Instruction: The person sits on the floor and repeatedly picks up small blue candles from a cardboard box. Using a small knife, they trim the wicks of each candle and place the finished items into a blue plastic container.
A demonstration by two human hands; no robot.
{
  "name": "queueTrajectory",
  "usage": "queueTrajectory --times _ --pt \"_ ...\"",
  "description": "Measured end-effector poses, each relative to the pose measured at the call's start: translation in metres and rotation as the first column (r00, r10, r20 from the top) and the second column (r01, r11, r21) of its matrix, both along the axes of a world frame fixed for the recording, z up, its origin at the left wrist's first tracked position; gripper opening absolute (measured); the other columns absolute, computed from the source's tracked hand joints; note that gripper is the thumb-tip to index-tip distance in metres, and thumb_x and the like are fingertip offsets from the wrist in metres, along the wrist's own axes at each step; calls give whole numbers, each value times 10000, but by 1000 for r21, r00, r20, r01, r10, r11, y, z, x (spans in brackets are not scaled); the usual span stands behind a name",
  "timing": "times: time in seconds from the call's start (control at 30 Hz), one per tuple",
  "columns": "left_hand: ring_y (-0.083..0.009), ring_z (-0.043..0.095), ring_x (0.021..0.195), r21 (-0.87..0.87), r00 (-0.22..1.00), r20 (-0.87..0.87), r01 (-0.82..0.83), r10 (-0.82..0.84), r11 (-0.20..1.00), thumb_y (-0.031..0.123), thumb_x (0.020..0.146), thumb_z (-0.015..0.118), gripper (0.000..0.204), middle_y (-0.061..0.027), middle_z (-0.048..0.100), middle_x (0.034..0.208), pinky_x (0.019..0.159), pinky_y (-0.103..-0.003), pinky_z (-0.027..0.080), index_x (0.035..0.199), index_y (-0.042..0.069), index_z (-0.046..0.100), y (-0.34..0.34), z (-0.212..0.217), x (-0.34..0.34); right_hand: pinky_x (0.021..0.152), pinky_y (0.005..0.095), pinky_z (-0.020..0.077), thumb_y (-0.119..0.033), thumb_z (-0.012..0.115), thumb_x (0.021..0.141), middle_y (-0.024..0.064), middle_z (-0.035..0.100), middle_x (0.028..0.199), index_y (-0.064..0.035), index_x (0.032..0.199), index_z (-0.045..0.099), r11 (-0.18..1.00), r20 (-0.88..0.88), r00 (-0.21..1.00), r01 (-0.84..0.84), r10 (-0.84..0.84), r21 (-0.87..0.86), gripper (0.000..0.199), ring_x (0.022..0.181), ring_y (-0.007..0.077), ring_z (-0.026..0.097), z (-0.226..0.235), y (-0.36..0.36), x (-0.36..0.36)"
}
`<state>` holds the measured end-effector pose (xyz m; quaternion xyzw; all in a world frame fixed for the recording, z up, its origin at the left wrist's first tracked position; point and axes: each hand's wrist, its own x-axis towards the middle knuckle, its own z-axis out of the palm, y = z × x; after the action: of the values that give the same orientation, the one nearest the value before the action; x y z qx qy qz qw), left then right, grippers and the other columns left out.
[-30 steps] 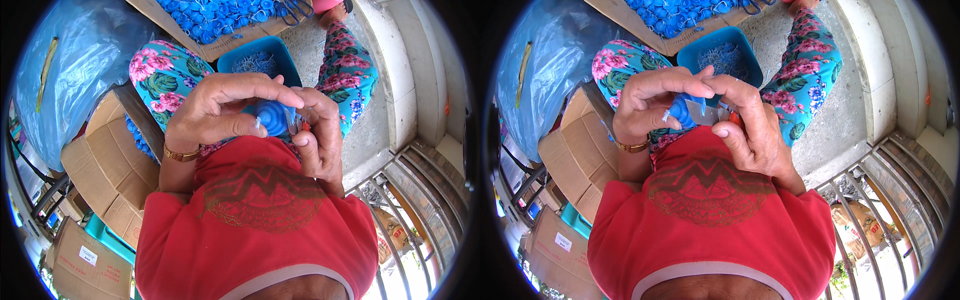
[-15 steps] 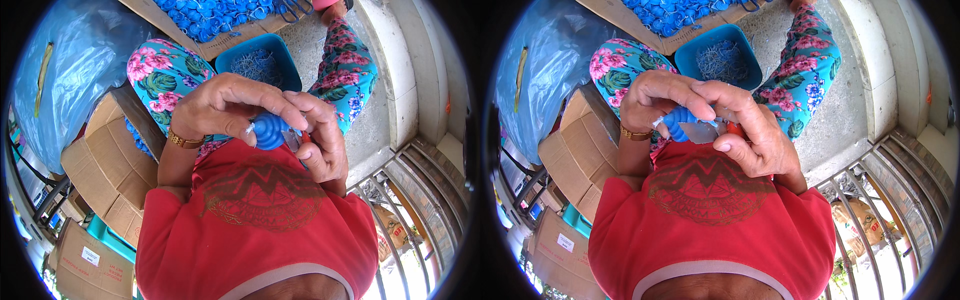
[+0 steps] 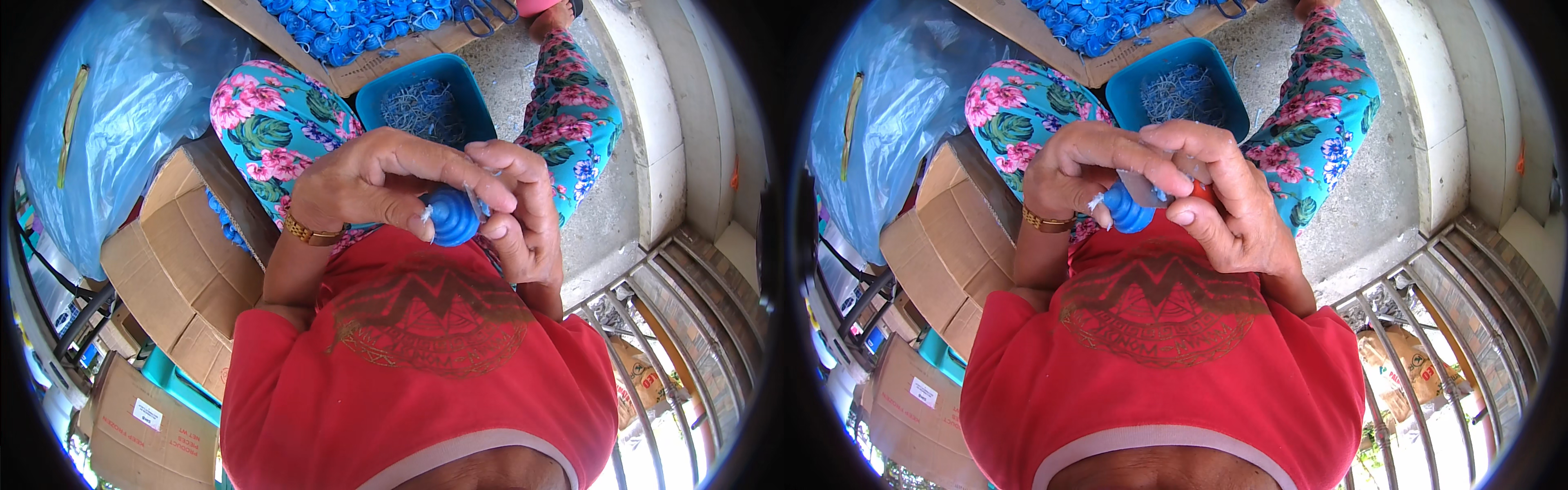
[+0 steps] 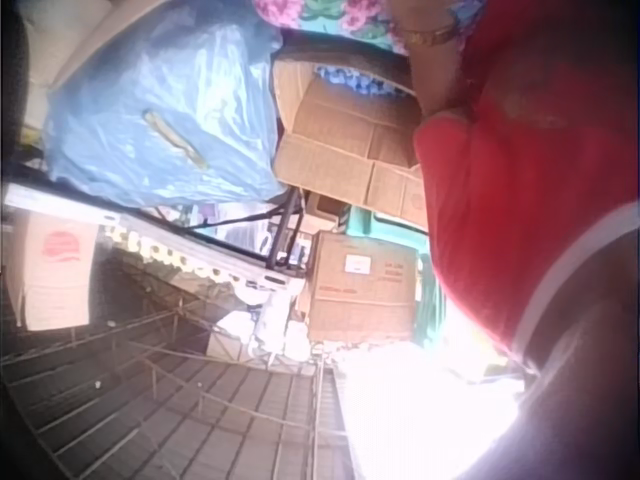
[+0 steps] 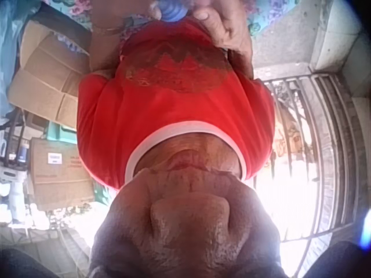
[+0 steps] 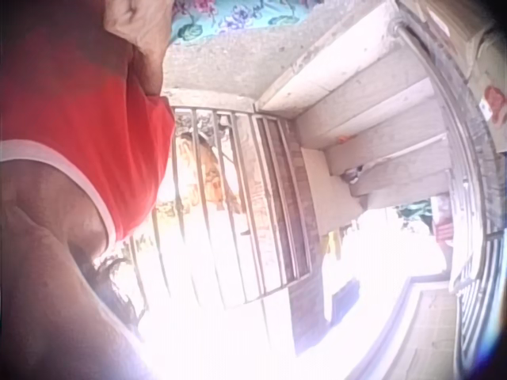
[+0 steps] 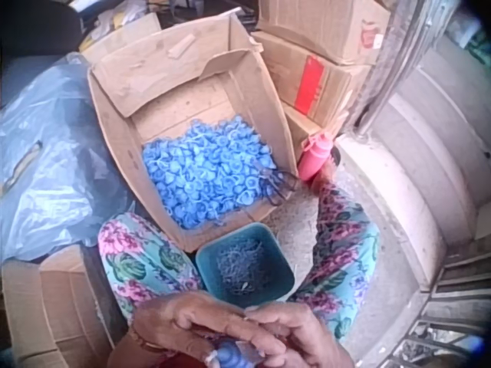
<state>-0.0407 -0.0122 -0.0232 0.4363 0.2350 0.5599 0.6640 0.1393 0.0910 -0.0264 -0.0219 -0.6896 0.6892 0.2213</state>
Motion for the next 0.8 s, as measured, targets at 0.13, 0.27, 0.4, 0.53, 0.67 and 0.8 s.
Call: queueTrajectory --times 0.13,0.27,0.4,0.53,0.67,0.8 --pt "-126 597 853 -125 984 -135 -134 117 983 187 731 735 771 -56 623 883 951 -337 350 1356 -33 342 -3 14 6 598 230 383 -295 516 918 82 500 881 32 1335 269 930 37 999 29 -16 -368 586 682 115 464 1 -1 1" --pt "-101 579 808 -140 904 -306 -352 297 926 67 720 711 814 -19 611 836 939 -343 365 1410 29 281 -22 32 5 422 190 250 -362 475 930 25 428 618 -3 1363 244 859 64 998 41 -10 -511 608 456 57 336 -9 -5 -7" --pt "-140 603 803 -48 657 -701 -432 278 901 -41 699 666 725 -68 625 836 768 -294 452 1358 57 378 -42 55 -6 395 192 293 -341 455 947 20 412 628 -16 1337 307 784 127 989 135 -71 -606 528 444 62 355 -20 -12 -8" --pt "-136 612 826 -14 509 -790 -572 341 820 -103 649 664 582 -71 651 871 785 -324 464 1198 44 536 -63 74 -10 407 185 286 -320 447 953 14 414 641 -13 1303 357 787 114 993 68 3 -614 475 452 53 351 -22 -15 -15" --pt "-131 615 867 47 440 -811 -608 386 792 -117 628 675 484 -52 652 904 833 -340 457 1083 29 604 -73 69 -5 455 177 259 -278 434 957 -7 402 605 2 1276 389 872 90 983 -97 159 -479 427 497 38 339 -4 -21 -23" --pt "-141 612 913 -25 545 -711 -650 443 759 -132 626 675 483 -42 632 939 995 -360 365 1075 32 605 -64 65 3 455 192 243 -234 427 964 -27 382 598 10 1266 400 902 137 965 -152 224 -403 389 497 38 320 3 -21 -20"
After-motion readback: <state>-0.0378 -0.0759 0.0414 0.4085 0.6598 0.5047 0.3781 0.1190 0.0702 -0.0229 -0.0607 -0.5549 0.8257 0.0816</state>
